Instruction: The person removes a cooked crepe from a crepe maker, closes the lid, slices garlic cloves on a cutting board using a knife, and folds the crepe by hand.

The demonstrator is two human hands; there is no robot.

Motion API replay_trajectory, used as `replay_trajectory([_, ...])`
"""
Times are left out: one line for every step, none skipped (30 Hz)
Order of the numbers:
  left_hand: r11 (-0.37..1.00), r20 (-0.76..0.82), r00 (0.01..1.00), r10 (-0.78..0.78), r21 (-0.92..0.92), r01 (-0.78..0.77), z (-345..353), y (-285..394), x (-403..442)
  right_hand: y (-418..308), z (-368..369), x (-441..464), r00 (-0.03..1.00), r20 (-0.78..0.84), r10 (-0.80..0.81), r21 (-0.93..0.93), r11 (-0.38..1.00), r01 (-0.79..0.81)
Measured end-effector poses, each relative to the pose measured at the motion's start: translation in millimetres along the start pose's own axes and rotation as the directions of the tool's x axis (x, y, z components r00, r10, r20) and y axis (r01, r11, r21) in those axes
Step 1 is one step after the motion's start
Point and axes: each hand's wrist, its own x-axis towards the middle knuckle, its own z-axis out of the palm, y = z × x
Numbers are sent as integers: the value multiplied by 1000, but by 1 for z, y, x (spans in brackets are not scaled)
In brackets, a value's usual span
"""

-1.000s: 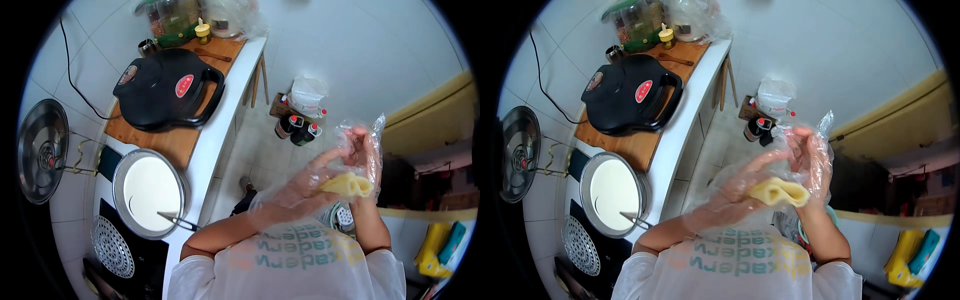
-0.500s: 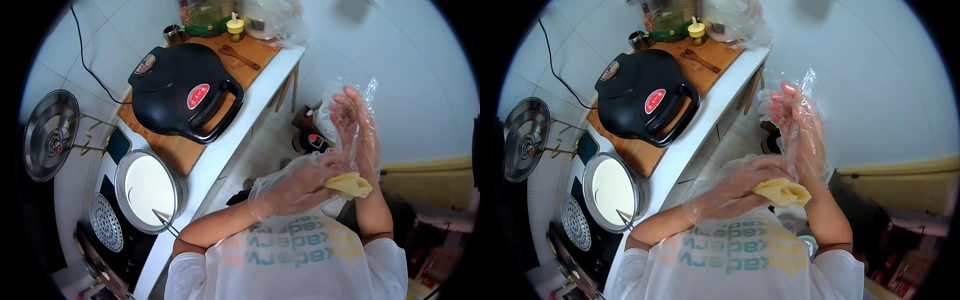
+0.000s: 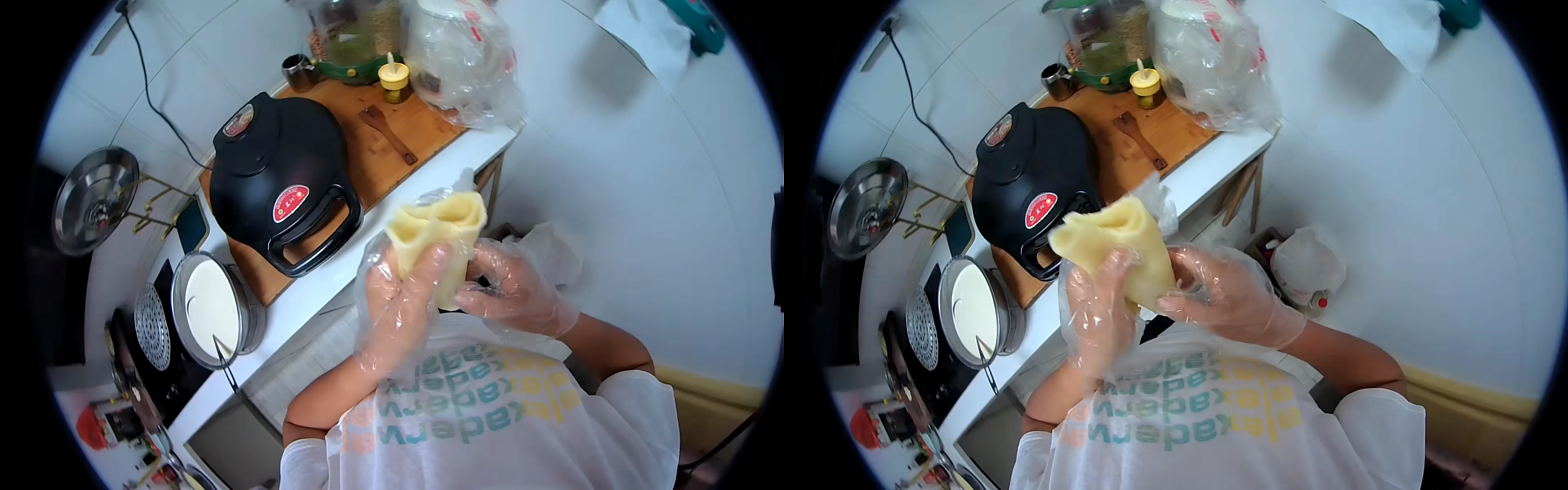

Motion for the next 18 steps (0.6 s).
replay_trajectory([1000,-2,1000,-19,17,19,5,2,2,-1,-7,4,999,43,5,4,1000,-5])
replay_trajectory([999,-1,999,-39,36,39,9,3,5,0,-12,8,997,83,8,8,1000,-9])
replay_trajectory([998,3,1000,-14,53,14,11,1,9,0,-18,13,992,122,11,12,1000,-12])
replay_trajectory([998,5,1000,5,69,-5,13,-1,11,0,-22,15,990,141,-21,22,1000,18])
replay_trajectory([996,17,1000,21,86,-23,14,-3,13,-1,-28,19,986,160,-53,34,998,48])
replay_trajectory([994,33,999,37,105,-40,14,-3,17,-1,-30,21,983,171,-70,87,995,56])
replay_trajectory([981,29,999,38,190,-43,13,-2,21,-1,-32,24,979,183,-90,138,988,65])
replay_trajectory([962,25,999,37,270,-42,10,-2,24,-1,-33,25,976,217,-13,260,964,-45])
replay_trajectory([938,24,999,31,345,-37,8,-2,26,-5,-36,30,968,243,64,294,946,-137])
replay_trajectory([949,3,1000,-3,315,2,4,-2,28,-14,-39,37,953,266,143,322,919,-228])
replay_trajectory([958,-17,999,-37,284,41,0,-2,30,-20,-42,42,932,286,224,348,882,-319])
replay_trajectory([973,-36,998,-60,221,66,-1,1,33,-21,-42,46,942,281,182,342,898,-275])
replay_trajectory([984,-54,996,-78,159,86,-4,4,35,-21,-41,51,952,276,133,335,915,-225])
replay_trajectory([987,-71,997,-14,161,25,-9,1,36,-23,-39,56,958,275,82,326,930,-173])
replay_trajectory([978,-77,997,27,209,-10,-14,-1,38,-24,-37,62,959,268,94,329,926,-183])
replay_trajectory([966,-82,994,66,254,-44,-20,-2,39,-24,-33,65,959,262,109,332,923,-196])
replay_trajectory([951,-84,991,106,300,-77,-24,-2,39,-24,-29,69,959,253,123,336,919,-207])
replay_trajectory([974,-123,987,102,214,-74,-27,1,39,-26,-27,73,960,260,106,308,933,-186])
